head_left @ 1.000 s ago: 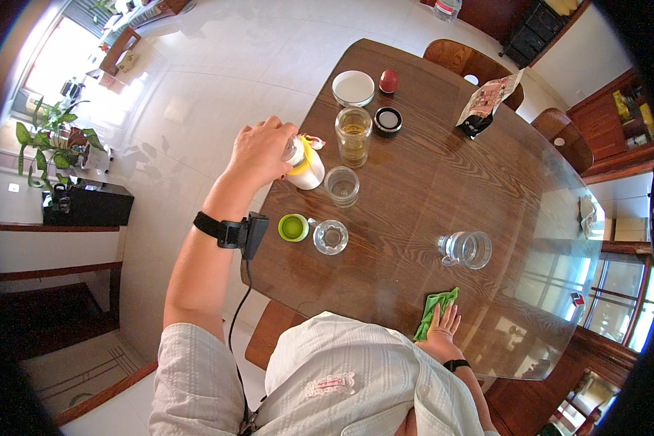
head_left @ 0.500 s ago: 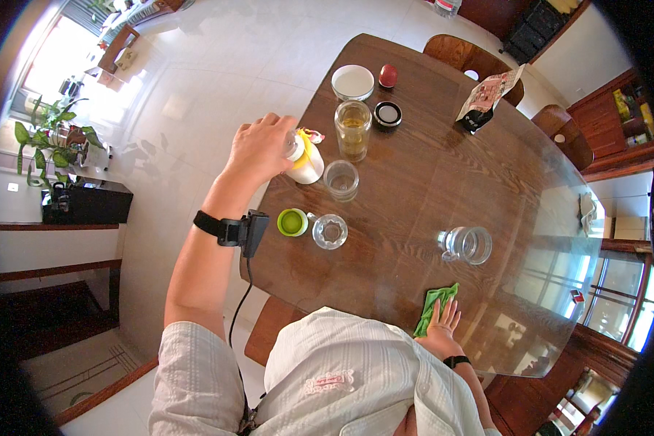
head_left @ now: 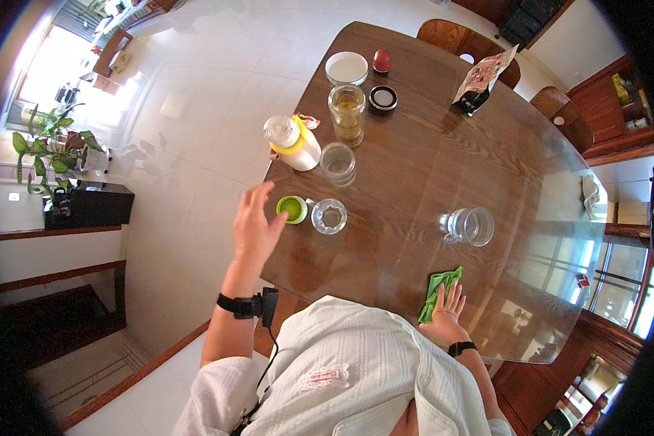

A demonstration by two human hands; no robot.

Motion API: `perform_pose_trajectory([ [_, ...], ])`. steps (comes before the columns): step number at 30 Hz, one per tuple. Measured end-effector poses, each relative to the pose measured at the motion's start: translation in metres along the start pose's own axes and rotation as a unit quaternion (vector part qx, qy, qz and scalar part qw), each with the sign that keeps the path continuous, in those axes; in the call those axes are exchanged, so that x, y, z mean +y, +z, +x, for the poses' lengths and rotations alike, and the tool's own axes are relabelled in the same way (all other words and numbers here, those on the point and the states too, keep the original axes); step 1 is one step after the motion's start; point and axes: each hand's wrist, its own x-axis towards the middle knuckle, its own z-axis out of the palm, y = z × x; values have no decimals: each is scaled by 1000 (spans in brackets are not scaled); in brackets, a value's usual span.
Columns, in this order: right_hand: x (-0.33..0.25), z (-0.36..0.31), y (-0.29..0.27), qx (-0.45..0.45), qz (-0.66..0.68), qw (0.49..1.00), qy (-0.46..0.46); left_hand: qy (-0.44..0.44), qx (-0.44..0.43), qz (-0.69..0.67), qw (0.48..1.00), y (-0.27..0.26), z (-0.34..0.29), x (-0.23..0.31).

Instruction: The person wipes a wooden table with a green cloth and moves glass cups and bottles. They carry a plastic bag and a bottle into a kitchen and place the bag inside a lower cabinet.

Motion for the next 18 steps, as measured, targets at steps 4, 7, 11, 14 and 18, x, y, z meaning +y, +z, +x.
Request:
perform_pose_trajectory([
  [4, 0, 0, 0, 1, -2, 1000, -3, -22, -51, -35, 998, 13, -18, -1],
  [7, 0, 1, -4, -27, 9, 999, 15, -25, -50, -46, 997, 16, -10, -3],
  [11, -1, 5, -3, -29, 3, 999, 15, -46, -30, -69, 996, 17, 9, -11],
  [14, 0, 2, -2, -24, 7, 999, 22, 14, 37, -47, 998, 19, 39, -8],
  [18, -5, 2, -11, -41, 0, 999, 29, 41, 61, -42, 996, 30, 83, -12],
])
